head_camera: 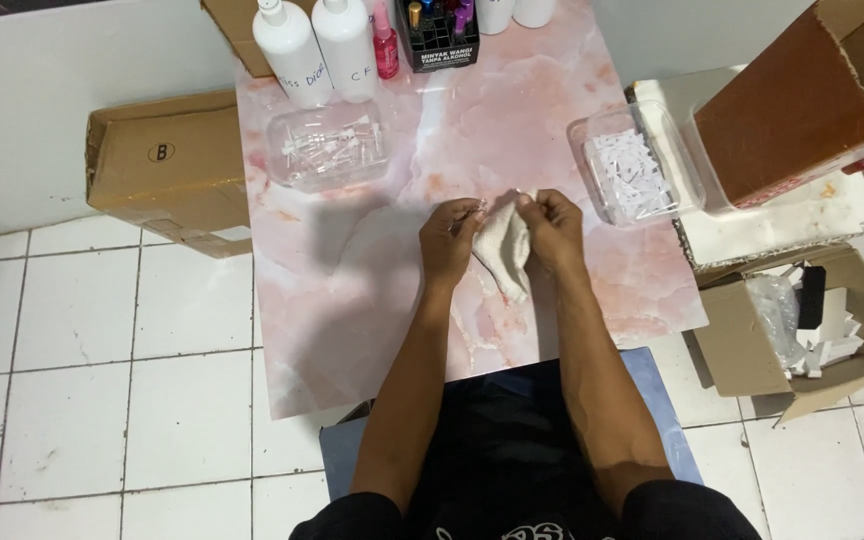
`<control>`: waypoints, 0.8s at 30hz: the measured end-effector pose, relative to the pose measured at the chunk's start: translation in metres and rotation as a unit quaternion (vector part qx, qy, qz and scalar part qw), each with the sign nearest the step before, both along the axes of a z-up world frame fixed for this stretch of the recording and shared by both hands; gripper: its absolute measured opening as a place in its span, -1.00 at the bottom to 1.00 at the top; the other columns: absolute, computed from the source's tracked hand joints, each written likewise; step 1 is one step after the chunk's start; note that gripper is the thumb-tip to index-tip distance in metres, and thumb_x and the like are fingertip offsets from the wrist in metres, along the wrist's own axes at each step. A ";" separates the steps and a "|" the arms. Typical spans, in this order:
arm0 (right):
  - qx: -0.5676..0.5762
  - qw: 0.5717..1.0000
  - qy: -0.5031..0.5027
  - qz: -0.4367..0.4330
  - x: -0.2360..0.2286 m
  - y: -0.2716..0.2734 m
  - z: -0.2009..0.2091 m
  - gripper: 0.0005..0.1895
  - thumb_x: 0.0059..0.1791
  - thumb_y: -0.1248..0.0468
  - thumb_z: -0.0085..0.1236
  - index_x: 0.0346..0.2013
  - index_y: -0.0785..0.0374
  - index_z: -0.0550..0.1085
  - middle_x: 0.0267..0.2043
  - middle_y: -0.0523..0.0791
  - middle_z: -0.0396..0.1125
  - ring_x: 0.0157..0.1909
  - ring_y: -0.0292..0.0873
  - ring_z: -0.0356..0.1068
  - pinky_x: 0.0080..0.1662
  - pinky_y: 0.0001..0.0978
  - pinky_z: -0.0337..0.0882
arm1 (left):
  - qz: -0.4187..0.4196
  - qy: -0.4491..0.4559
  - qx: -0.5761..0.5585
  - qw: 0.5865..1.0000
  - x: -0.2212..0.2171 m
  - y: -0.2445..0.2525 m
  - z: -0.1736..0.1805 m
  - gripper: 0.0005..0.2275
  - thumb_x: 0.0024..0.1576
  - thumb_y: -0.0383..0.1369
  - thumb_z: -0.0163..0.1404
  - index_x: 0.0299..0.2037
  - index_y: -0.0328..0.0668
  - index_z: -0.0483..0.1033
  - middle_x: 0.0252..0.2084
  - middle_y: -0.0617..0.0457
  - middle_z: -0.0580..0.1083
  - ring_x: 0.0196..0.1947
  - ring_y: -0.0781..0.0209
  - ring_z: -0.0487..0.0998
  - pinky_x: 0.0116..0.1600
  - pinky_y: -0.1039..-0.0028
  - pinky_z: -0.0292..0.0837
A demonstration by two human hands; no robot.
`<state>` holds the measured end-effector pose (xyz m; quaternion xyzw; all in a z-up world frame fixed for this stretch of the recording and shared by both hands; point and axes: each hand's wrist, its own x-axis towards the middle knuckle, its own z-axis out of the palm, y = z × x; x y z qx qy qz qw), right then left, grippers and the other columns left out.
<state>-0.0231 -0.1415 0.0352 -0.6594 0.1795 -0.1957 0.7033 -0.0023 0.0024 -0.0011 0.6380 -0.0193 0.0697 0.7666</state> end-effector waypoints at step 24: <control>-0.055 0.996 -0.053 -0.042 0.001 0.050 -0.013 -0.92 -0.03 0.46 0.24 -0.25 0.31 0.62 -0.51 -0.16 0.36 -0.41 -0.39 0.25 -0.34 -0.54 0.29 | 0.000 -0.014 0.053 0.999 0.001 0.002 -0.002 -0.73 -0.01 -0.69 0.13 -0.14 -0.26 0.67 -0.21 -0.14 0.58 -0.19 0.02 0.65 -0.14 0.40 0.66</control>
